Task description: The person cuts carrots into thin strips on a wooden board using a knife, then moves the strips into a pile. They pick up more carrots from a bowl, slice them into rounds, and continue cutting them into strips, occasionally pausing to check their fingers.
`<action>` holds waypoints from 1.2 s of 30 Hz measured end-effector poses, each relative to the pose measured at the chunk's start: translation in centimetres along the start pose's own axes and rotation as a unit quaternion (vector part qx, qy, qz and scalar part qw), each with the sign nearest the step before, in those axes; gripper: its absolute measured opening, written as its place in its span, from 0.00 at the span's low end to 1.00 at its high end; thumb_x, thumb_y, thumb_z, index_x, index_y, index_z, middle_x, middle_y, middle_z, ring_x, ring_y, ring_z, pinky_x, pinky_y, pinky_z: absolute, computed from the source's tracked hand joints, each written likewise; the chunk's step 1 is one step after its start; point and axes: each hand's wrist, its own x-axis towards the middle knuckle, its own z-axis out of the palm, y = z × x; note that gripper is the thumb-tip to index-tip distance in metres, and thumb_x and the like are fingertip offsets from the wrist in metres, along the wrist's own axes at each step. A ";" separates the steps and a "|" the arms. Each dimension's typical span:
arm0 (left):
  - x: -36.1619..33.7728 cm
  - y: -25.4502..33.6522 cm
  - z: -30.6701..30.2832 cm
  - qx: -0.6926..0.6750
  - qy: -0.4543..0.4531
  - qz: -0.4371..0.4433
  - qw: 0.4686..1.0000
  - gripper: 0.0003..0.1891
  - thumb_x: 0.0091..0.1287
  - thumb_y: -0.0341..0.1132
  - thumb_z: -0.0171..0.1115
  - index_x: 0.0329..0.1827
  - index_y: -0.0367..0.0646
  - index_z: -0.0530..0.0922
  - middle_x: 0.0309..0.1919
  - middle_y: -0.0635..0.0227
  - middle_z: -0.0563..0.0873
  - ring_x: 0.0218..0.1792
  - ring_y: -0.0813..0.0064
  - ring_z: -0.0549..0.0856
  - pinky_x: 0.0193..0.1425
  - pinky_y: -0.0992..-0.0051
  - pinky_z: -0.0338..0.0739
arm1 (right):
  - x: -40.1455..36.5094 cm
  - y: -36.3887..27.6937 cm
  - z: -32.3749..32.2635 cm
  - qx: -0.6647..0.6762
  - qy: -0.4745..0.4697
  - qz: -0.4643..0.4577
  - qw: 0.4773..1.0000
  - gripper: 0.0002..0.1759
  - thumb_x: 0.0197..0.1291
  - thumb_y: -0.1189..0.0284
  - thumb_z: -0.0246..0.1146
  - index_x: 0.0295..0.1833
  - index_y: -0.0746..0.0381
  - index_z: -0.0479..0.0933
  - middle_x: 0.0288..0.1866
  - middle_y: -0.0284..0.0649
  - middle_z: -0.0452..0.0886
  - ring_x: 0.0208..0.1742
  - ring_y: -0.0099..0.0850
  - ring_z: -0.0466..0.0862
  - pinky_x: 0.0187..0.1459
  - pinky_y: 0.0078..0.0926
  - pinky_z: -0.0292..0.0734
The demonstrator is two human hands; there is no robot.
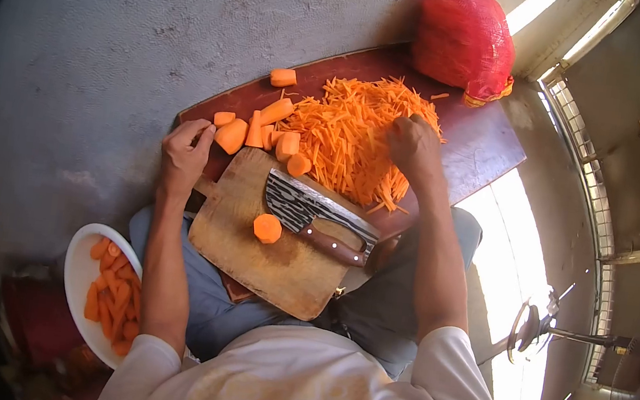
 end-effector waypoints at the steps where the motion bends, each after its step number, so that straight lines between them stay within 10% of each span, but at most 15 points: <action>1: -0.1 0.1 0.1 0.000 0.004 0.005 1.000 0.04 0.74 0.25 0.73 0.47 0.34 0.88 0.39 0.50 0.92 0.40 0.48 0.92 0.45 0.57 0.86 | 0.1 0.0 0.2 0.012 0.003 0.003 1.000 0.09 0.67 0.73 0.71 0.47 0.67 0.89 0.43 0.52 0.90 0.47 0.54 0.90 0.51 0.50 0.86; 8: -0.3 -0.6 0.0 0.027 0.016 0.037 0.999 0.04 0.73 0.25 0.73 0.47 0.35 0.89 0.40 0.51 0.93 0.41 0.47 0.92 0.45 0.57 0.87 | 0.3 1.2 -1.1 0.105 -0.014 0.079 0.991 0.09 0.66 0.74 0.68 0.45 0.68 0.90 0.42 0.56 0.92 0.45 0.54 0.93 0.48 0.47 0.86; 15: -0.3 -0.9 0.4 0.025 0.020 0.042 0.999 0.04 0.73 0.24 0.74 0.46 0.32 0.88 0.39 0.50 0.93 0.41 0.50 0.94 0.45 0.60 0.87 | -0.5 -1.3 -3.6 0.422 -0.070 0.164 0.889 0.09 0.73 0.75 0.75 0.50 0.71 0.90 0.38 0.37 0.91 0.40 0.27 0.87 0.47 0.31 0.83; 20: -0.4 -1.3 0.6 0.021 0.008 0.036 0.999 0.05 0.72 0.26 0.73 0.47 0.34 0.90 0.39 0.50 0.93 0.41 0.47 0.93 0.46 0.57 0.88 | -3.2 -14.4 -13.3 0.535 -0.136 -0.109 0.827 0.05 0.71 0.77 0.77 0.46 0.67 0.90 0.43 0.41 0.92 0.44 0.33 0.91 0.48 0.32 0.85; 23: -0.3 -1.2 0.8 0.014 0.012 0.035 0.999 0.05 0.72 0.24 0.74 0.47 0.32 0.89 0.40 0.51 0.93 0.40 0.50 0.94 0.45 0.60 0.87 | -4.2 -19.8 -16.5 0.708 -0.212 -0.279 0.613 0.08 0.78 0.77 0.72 0.48 0.75 0.89 0.41 0.54 0.88 0.41 0.46 0.91 0.43 0.43 0.84; 26: -0.2 -0.8 0.7 0.030 0.010 0.046 0.998 0.05 0.74 0.24 0.74 0.49 0.31 0.90 0.42 0.51 0.95 0.41 0.56 0.95 0.46 0.62 0.87 | -4.5 -22.8 -16.4 0.751 -0.143 -0.399 0.506 0.12 0.73 0.76 0.76 0.40 0.76 0.89 0.33 0.55 0.88 0.25 0.41 0.85 0.26 0.35 0.75; 31: -0.2 0.0 0.5 0.016 -0.014 0.004 1.000 0.05 0.75 0.25 0.73 0.49 0.31 0.90 0.40 0.52 0.94 0.39 0.55 0.94 0.45 0.62 0.87 | -4.4 -19.8 -16.2 0.725 -0.138 -0.369 0.565 0.17 0.80 0.65 0.73 0.48 0.73 0.88 0.40 0.51 0.86 0.35 0.45 0.87 0.34 0.39 0.81; 34: -0.1 -0.4 0.3 0.032 -0.007 0.009 0.999 0.05 0.74 0.25 0.74 0.48 0.32 0.90 0.41 0.50 0.94 0.41 0.49 0.94 0.46 0.60 0.87 | -2.4 -12.7 -13.4 0.528 -0.001 -0.143 0.837 0.18 0.81 0.62 0.73 0.51 0.70 0.89 0.42 0.41 0.89 0.39 0.28 0.87 0.39 0.28 0.82; 36: -0.2 -0.7 0.3 0.036 -0.001 0.024 0.999 0.05 0.74 0.25 0.74 0.48 0.32 0.90 0.41 0.50 0.94 0.41 0.49 0.94 0.46 0.59 0.88 | 1.0 -4.0 -7.2 0.431 0.101 0.023 0.896 0.21 0.84 0.59 0.69 0.64 0.68 0.87 0.43 0.33 0.88 0.40 0.19 0.85 0.45 0.25 0.84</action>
